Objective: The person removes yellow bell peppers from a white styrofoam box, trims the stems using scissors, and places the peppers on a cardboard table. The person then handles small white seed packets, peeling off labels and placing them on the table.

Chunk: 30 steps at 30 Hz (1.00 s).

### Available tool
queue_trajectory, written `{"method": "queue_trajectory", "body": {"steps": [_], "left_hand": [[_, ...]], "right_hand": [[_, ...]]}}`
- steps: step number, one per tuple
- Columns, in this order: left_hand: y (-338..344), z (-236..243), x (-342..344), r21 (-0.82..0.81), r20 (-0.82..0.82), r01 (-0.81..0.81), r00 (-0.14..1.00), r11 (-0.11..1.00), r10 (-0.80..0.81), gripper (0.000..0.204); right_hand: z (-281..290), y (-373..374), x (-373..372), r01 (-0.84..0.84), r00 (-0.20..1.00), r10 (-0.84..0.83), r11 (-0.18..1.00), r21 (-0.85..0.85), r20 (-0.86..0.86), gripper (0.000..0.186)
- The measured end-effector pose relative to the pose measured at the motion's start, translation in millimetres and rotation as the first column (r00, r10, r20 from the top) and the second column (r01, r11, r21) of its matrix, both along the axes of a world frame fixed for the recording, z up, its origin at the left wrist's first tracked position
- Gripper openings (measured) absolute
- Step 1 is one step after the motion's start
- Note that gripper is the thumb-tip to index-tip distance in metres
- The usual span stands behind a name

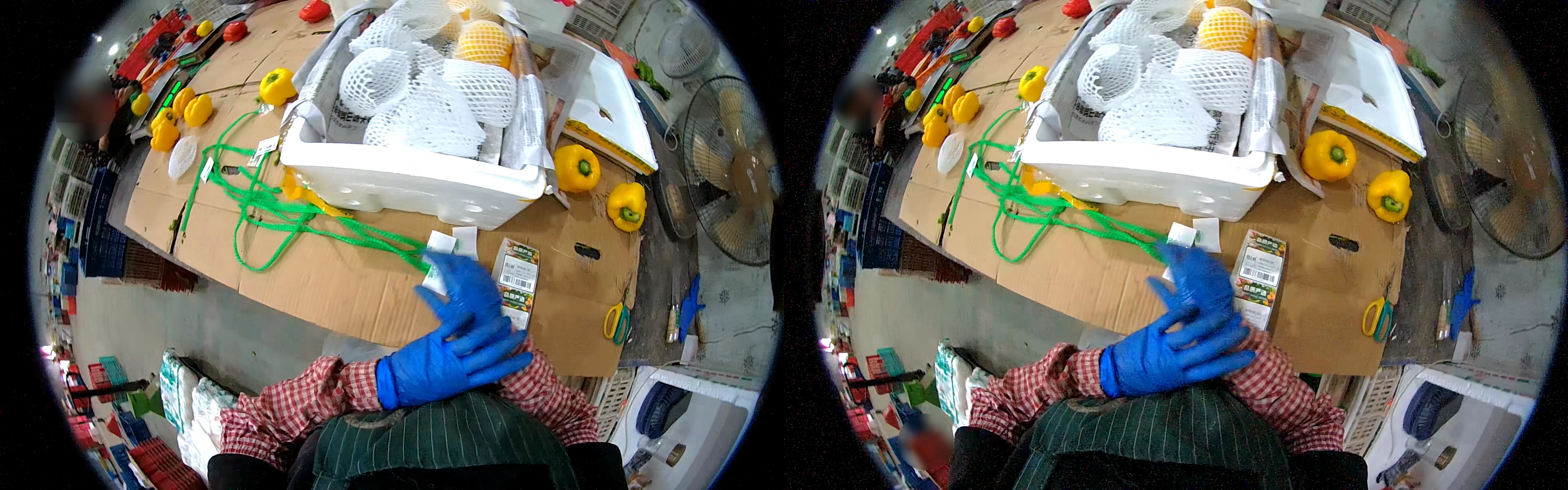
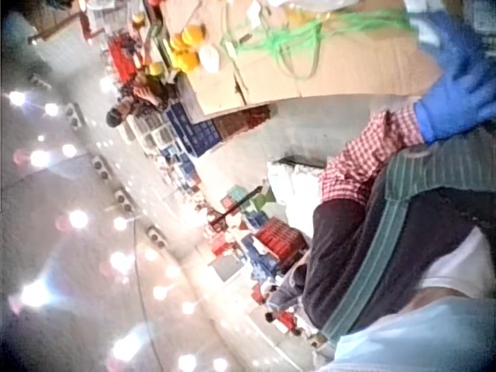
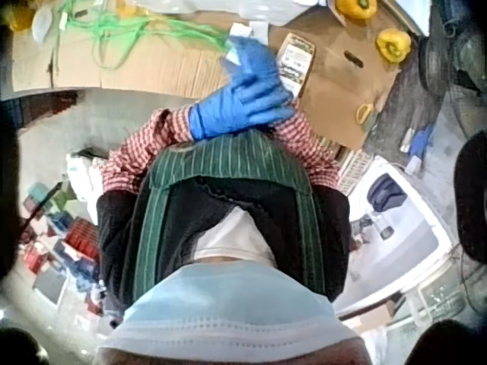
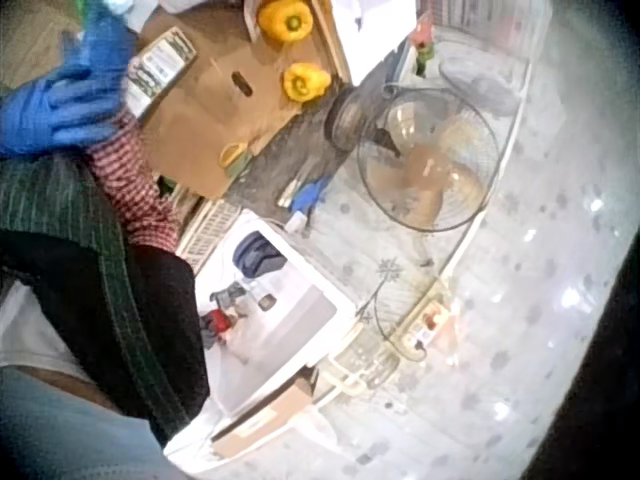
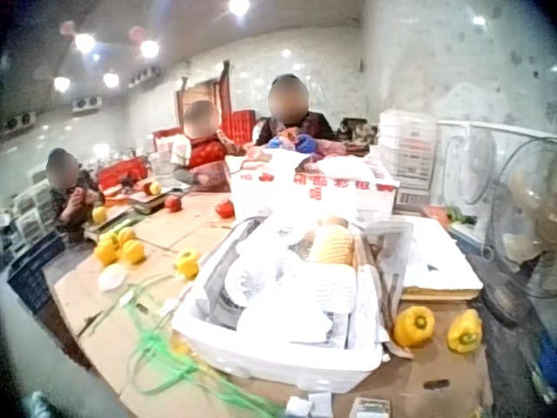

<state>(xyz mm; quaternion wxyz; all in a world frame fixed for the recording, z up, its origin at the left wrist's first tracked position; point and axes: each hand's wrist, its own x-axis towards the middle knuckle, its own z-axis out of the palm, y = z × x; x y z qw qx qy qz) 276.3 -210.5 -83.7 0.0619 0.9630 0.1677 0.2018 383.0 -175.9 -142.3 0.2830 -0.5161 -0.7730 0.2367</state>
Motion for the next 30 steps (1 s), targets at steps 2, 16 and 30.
{"method": "queue_trajectory", "body": {"steps": [2, 16, 30], "left_hand": [[-7.7, -10.4, -15.5, -0.305, 0.138, -0.13, 0.974, 0.943, 0.179, 0.047], [-5.4, -49.9, -47.3, -0.874, -0.08, 0.388, 0.475, -0.291, 0.876, 0.037], [3.8, -41.3, -58.3, -0.982, 0.005, 0.173, 0.401, -0.07, 0.916, 0.036]], "right_hand": [[3.8, 10.8, 14.1, 0.088, 0.971, -0.082, 0.996, -0.013, 0.225, 0.049], [13.1, -7.6, 9.6, -0.286, 0.683, -0.42, 0.599, -0.748, -0.598, 0.026], [-30.3, 12.6, 113.8, 0.458, 0.875, -0.461, 0.887, 0.054, 0.15, 0.032]]}}
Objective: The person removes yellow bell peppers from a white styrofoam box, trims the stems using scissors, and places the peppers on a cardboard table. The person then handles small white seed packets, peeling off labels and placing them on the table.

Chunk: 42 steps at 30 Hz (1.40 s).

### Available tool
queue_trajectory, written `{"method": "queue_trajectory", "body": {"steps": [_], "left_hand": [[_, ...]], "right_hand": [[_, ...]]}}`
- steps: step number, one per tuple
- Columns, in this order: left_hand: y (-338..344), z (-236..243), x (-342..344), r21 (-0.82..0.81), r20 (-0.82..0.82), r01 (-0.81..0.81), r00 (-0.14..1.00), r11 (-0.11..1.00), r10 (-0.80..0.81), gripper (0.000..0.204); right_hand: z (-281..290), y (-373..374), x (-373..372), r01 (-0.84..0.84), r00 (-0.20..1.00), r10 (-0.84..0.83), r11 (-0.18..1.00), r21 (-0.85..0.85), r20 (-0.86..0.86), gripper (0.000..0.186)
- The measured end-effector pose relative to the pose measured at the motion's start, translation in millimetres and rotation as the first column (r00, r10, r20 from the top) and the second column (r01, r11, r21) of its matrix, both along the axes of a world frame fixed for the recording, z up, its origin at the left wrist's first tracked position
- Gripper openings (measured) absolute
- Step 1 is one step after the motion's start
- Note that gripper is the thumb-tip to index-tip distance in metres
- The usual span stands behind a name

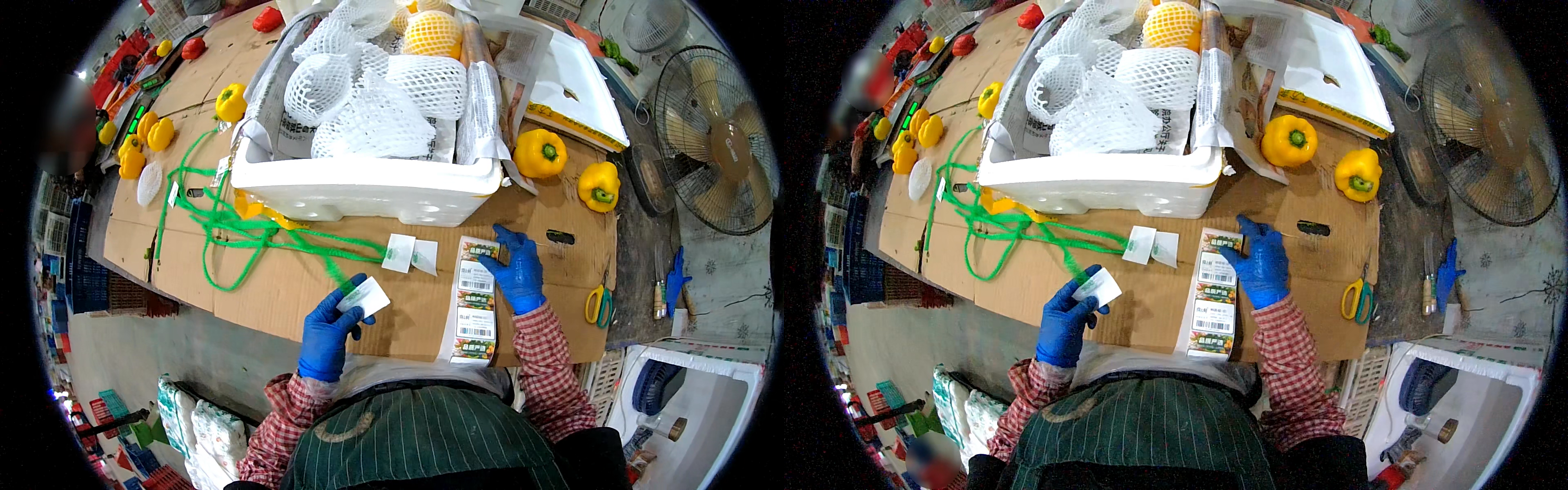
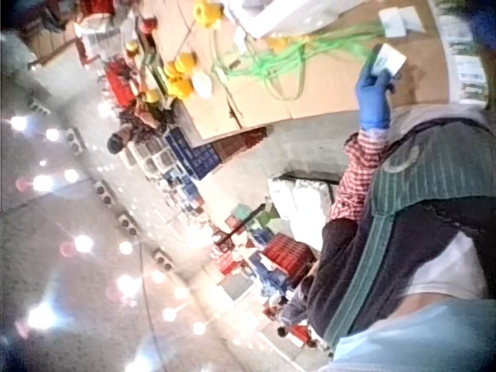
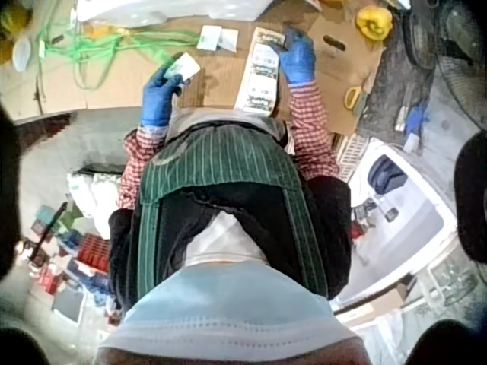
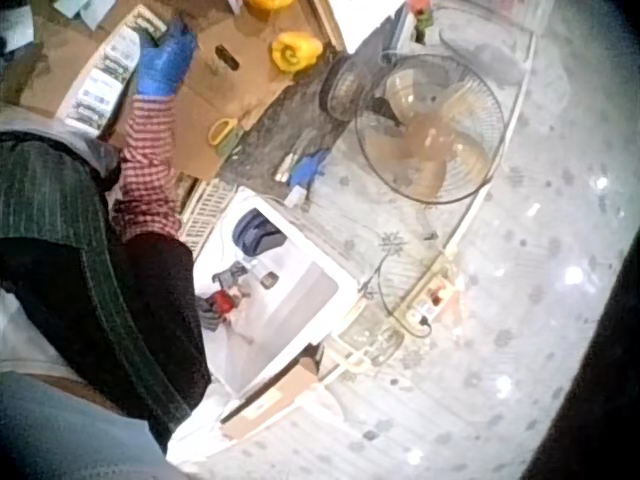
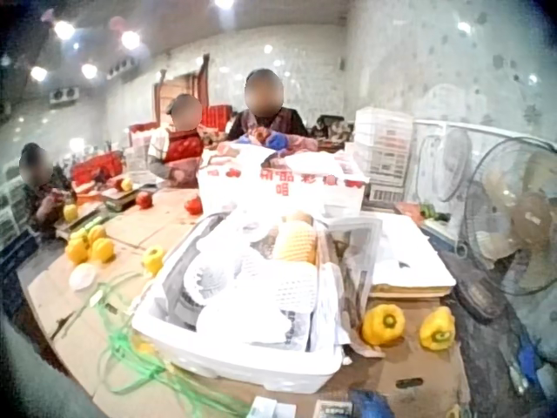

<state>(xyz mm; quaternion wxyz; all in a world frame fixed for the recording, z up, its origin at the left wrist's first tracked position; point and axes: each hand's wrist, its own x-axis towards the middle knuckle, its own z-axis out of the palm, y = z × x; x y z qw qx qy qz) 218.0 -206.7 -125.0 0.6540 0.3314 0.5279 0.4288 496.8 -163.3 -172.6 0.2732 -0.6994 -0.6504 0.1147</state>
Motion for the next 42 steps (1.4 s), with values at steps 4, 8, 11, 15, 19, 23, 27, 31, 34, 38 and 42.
{"method": "queue_trajectory", "body": {"steps": [4, 8, 11, 15, 19, 23, 27, 31, 34, 38, 42], "left_hand": [[0.2, 3.4, -1.0, 0.001, -0.026, -0.051, 0.998, 0.999, 0.051, 0.036], [-1.8, 3.1, -4.8, -0.024, -0.027, -0.095, 0.995, 0.995, 0.094, 0.033], [-4.7, 10.9, -2.2, 0.001, 0.029, -0.117, 0.993, 0.993, 0.117, 0.032], [-8.7, 23.8, 5.7, 0.042, 0.125, -0.131, 0.984, 0.991, 0.125, 0.032], [-14.7, 34.2, 11.5, 0.009, 0.226, -0.125, 0.967, 0.992, 0.119, 0.033], [-22.5, 32.9, 15.1, 0.007, 0.282, -0.158, 0.948, 0.987, 0.149, 0.034], [-27.2, 32.5, 16.9, 0.042, 0.304, -0.176, 0.94, 0.983, 0.155, 0.035], [-29.1, 30.9, 17.0, 0.05, 0.28, -0.167, 0.949, 0.985, 0.146, 0.037], [-30.4, 30.4, 16.0, 0.069, 0.266, -0.158, 0.955, 0.985, 0.135, 0.037], [-29.8, 33.4, 15.1, 0.099, 0.248, -0.138, 0.963, 0.985, 0.11, 0.037], [-31.2, 35.8, 13.2, 0.094, 0.243, -0.129, 0.964, 0.987, 0.103, 0.037]], "right_hand": [[5.2, 0.0, -12.1, -0.084, 0.861, -0.038, 0.973, -0.216, -0.507, 0.016], [17.4, -4.0, -24.4, -0.219, 0.689, 0.196, 0.974, 0.058, -0.698, 0.01], [52.2, -11.1, -45.4, -0.308, 0.457, -0.028, 0.933, -0.188, -0.889, 0.011], [71.4, -18.0, -69.5, -0.339, 0.478, 0.019, 0.926, -0.165, -0.878, 0.012], [85.3, -25.2, -90.2, -0.379, 0.484, 0.014, 0.905, -0.195, -0.875, 0.012], [85.2, -31.6, -103.7, -0.402, 0.552, 0.042, 0.888, -0.222, -0.833, 0.014], [81.1, -35.9, -116.4, -0.37, 0.524, 0.0, 0.901, -0.227, -0.852, 0.023], [86.3, -37.9, -124.9, -0.344, 0.58, 0.044, 0.918, -0.196, -0.813, 0.025], [85.6, -37.1, -126.0, -0.349, 0.593, 0.082, 0.923, -0.164, -0.801, 0.025], [82.7, -36.6, -126.9, -0.346, 0.588, 0.063, 0.921, -0.181, -0.806, 0.025], [79.3, -36.0, -128.2, -0.351, 0.577, 0.044, 0.915, -0.199, -0.816, 0.025]]}}
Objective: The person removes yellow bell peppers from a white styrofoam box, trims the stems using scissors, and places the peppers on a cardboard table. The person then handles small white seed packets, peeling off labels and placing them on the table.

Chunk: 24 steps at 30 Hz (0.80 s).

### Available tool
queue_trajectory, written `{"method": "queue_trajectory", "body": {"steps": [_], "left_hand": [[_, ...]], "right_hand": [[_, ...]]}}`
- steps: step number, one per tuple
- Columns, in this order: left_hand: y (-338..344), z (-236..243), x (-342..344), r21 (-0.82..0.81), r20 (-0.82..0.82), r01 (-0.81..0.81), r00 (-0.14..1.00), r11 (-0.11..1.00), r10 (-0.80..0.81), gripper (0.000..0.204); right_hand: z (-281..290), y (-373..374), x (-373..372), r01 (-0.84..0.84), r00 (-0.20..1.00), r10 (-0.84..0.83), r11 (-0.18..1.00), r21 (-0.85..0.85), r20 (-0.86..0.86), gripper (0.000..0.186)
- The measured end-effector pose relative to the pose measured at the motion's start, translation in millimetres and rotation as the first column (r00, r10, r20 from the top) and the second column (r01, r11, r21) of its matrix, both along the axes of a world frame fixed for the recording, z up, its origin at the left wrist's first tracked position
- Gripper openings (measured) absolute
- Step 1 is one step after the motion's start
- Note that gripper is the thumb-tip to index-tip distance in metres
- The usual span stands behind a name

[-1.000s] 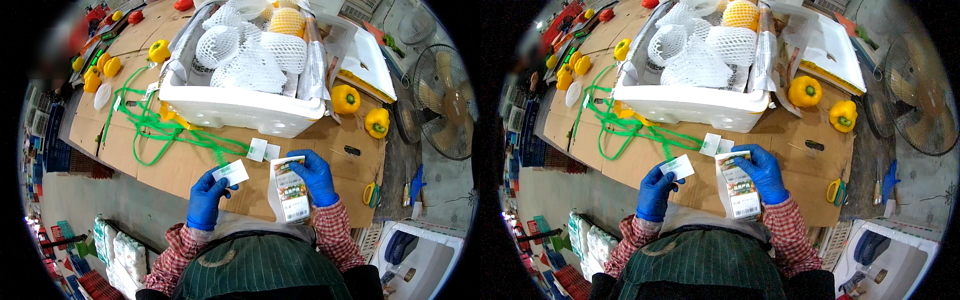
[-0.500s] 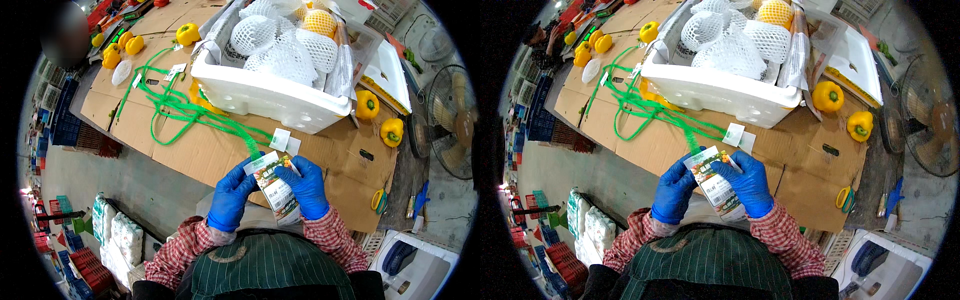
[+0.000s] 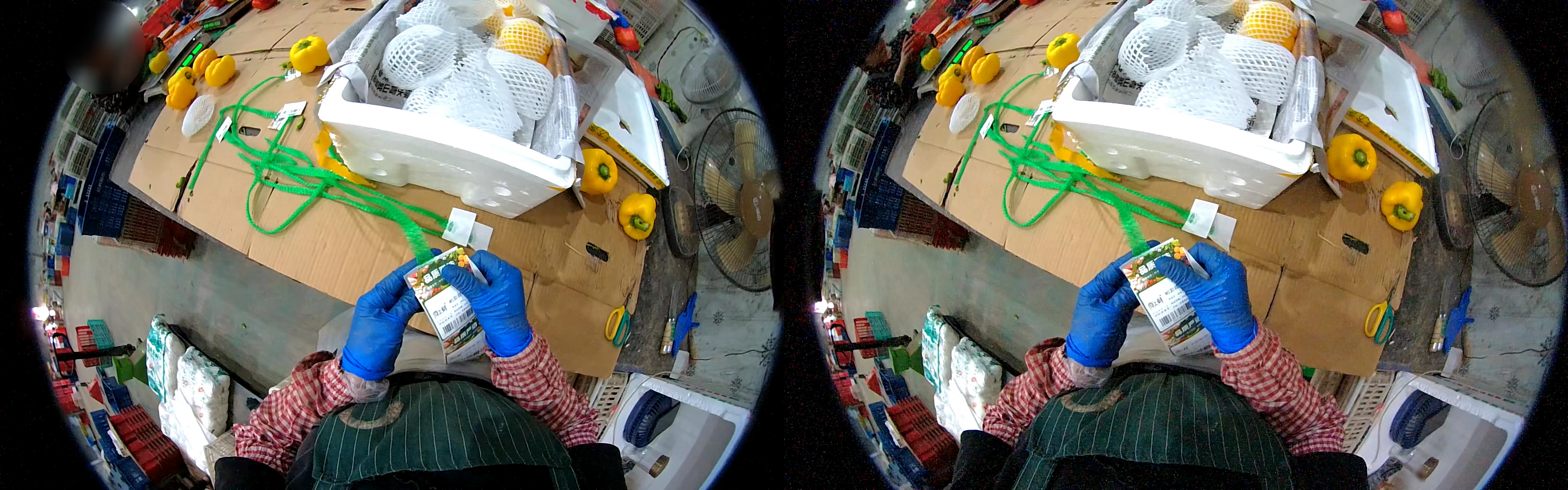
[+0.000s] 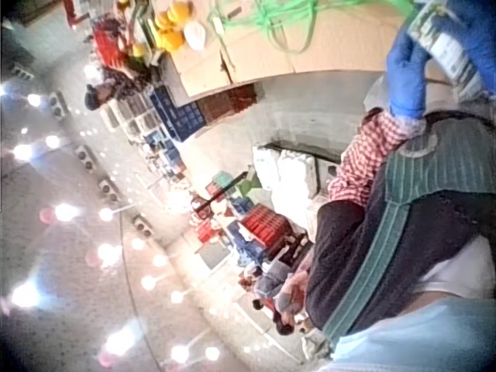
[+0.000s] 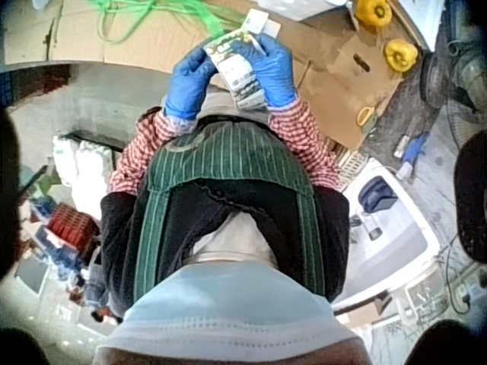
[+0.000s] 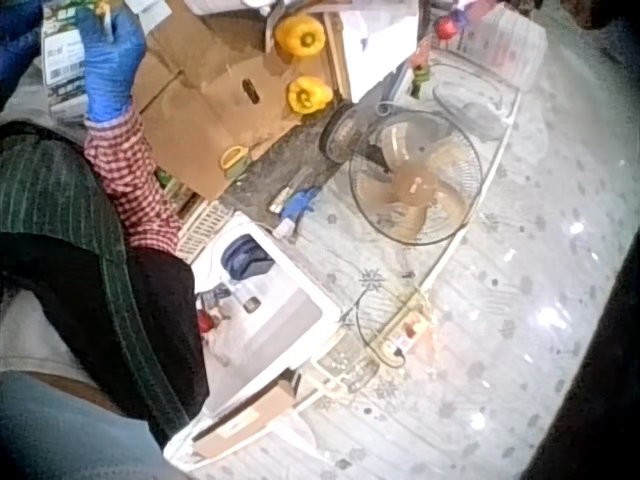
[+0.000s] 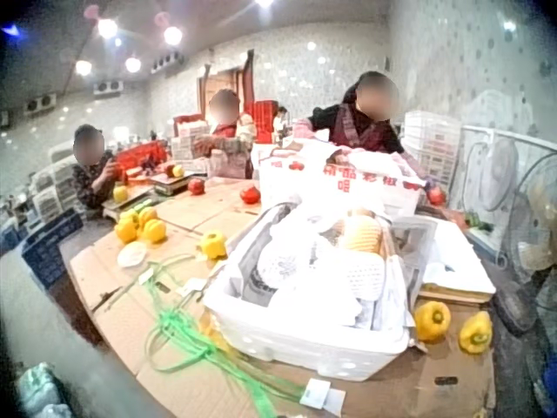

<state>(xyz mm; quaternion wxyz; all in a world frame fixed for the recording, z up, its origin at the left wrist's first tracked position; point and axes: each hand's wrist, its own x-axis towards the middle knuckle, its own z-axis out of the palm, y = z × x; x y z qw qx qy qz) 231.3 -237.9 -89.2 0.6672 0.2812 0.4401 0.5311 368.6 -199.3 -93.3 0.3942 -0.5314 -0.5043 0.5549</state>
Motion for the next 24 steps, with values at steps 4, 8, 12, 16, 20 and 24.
{"method": "queue_trajectory", "body": {"steps": [4, 8, 12, 16, 20, 24], "left_hand": [[-2.0, -3.1, -1.5, -0.027, 0.011, -0.003, 1.0, 1.0, 0.003, 0.037], [-2.5, -3.6, -2.2, -0.042, 0.032, -0.001, 0.999, 0.999, 0.002, 0.035], [-2.7, -3.0, -2.6, -0.036, 0.007, -0.001, 1.0, 0.999, 0.001, 0.034], [-2.8, -4.4, -2.5, -0.043, -0.014, -0.004, 1.0, 0.999, 0.003, 0.034], [-3.2, -5.2, -2.6, -0.047, -0.019, -0.006, 1.0, 0.999, 0.005, 0.035], [-2.9, -4.9, -2.9, -0.047, -0.011, -0.01, 1.0, 0.999, 0.01, 0.035]], "right_hand": [[0.4, 0.1, -1.6, -0.001, 0.999, 0.001, 1.0, -0.009, -0.033, 0.025], [0.1, 1.2, -1.5, -0.014, 1.0, 0.014, 1.0, 0.003, -0.018, 0.025], [2.6, 1.6, -2.1, -0.021, 1.0, 0.021, 1.0, 0.008, -0.011, 0.024], [2.2, 2.1, -1.1, -0.03, 1.0, 0.03, 0.999, -0.012, 0.001, 0.024], [2.8, 2.2, -1.2, -0.032, 0.999, 0.032, 0.999, 0.004, 0.003, 0.024], [2.8, 2.7, -1.3, -0.037, 0.999, 0.037, 0.999, -0.005, 0.001, 0.023]]}}
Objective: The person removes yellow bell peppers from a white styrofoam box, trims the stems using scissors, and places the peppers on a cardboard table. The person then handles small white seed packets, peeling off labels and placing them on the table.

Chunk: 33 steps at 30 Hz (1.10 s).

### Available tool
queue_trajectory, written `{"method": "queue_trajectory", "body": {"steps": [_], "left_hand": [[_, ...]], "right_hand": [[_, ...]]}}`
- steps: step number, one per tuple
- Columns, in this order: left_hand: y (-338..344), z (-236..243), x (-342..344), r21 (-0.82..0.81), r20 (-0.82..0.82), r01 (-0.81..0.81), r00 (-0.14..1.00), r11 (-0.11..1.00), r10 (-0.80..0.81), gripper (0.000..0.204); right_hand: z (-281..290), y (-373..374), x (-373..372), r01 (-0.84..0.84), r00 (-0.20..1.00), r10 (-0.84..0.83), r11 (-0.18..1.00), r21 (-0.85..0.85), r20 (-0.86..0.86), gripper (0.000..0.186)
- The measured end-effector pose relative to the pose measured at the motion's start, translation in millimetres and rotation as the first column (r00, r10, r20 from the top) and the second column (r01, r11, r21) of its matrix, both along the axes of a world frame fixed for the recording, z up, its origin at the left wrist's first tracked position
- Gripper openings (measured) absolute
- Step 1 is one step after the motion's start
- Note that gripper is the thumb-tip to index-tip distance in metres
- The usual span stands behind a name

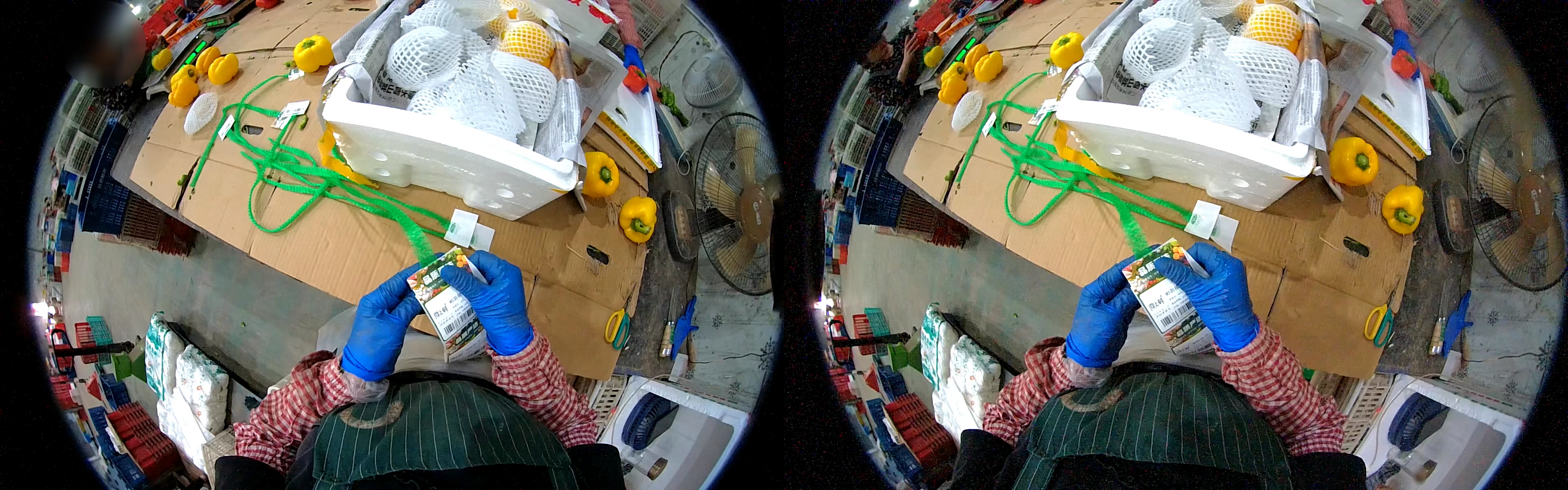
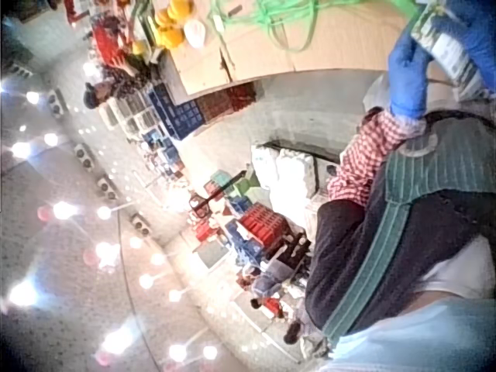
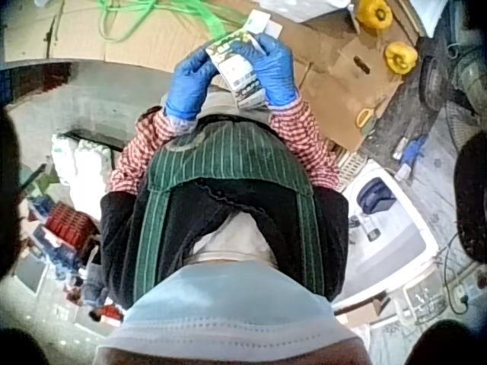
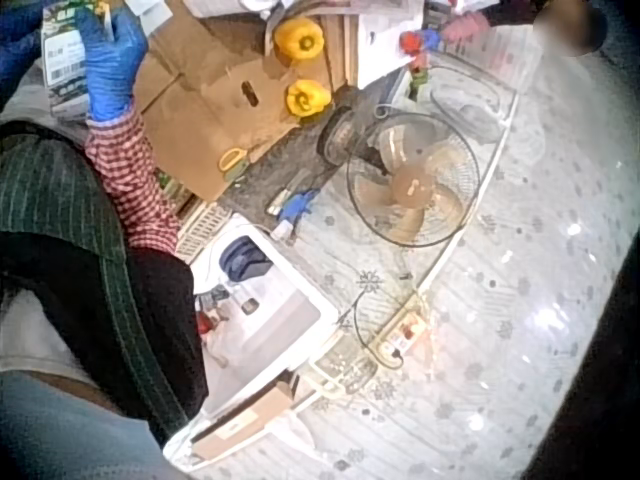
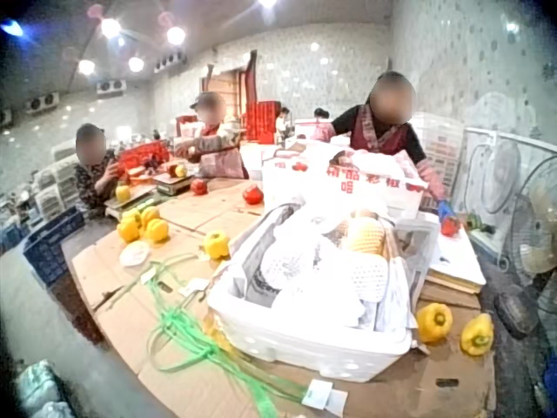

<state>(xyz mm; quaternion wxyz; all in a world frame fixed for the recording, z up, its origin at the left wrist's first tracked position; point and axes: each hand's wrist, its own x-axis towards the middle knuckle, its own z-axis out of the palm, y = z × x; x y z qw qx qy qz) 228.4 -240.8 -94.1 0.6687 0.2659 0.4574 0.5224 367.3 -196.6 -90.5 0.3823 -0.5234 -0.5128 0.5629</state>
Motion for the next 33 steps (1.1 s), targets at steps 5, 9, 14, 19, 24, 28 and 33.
{"method": "queue_trajectory", "body": {"steps": [5, 9, 14, 19, 24, 28, 33], "left_hand": [[-0.1, -1.0, -0.2, -0.004, -0.023, 0.011, 1.0, 1.0, -0.011, 0.034], [-0.7, -0.8, -1.1, 0.006, -0.034, 0.023, 0.999, 1.0, -0.023, 0.034], [-0.7, -0.1, -5.6, -0.021, -0.052, 0.088, 0.995, 0.996, -0.089, 0.035], [1.2, 4.9, -12.9, -0.027, 0.182, 0.101, 0.979, 0.995, -0.094, 0.033], [3.3, -3.4, -1.8, -0.051, -0.064, -0.06, 0.996, 0.997, 0.057, 0.017], [4.7, -2.8, 1.2, -0.056, -0.1, -0.089, 0.991, 0.994, 0.083, 0.011], [12.5, -8.6, -10.6, -0.011, -0.24, -0.248, 0.941, 0.969, 0.238, 0.009]], "right_hand": [[-0.9, 0.5, 0.3, -0.005, 1.0, 0.005, 1.0, -0.003, -0.002, 0.023], [0.5, 1.5, 0.3, -0.013, 1.0, 0.013, 1.0, 0.002, 0.012, 0.023], [1.1, 1.1, 0.6, -0.015, 1.0, 0.015, 1.0, -0.021, 0.007, 0.024], [1.7, -0.5, 0.3, -0.026, 0.998, 0.025, 0.999, 0.026, 0.051, 0.025], [-7.0, -5.8, -3.1, -0.053, 0.985, 0.029, 0.988, 0.144, 0.168, 0.027], [-9.0, -7.9, -2.7, -0.071, 0.974, 0.031, 0.983, 0.17, 0.223, 0.03], [-1.1, -11.5, 5.5, -0.263, 0.939, 0.233, 0.96, 0.091, 0.252, 0.033]]}}
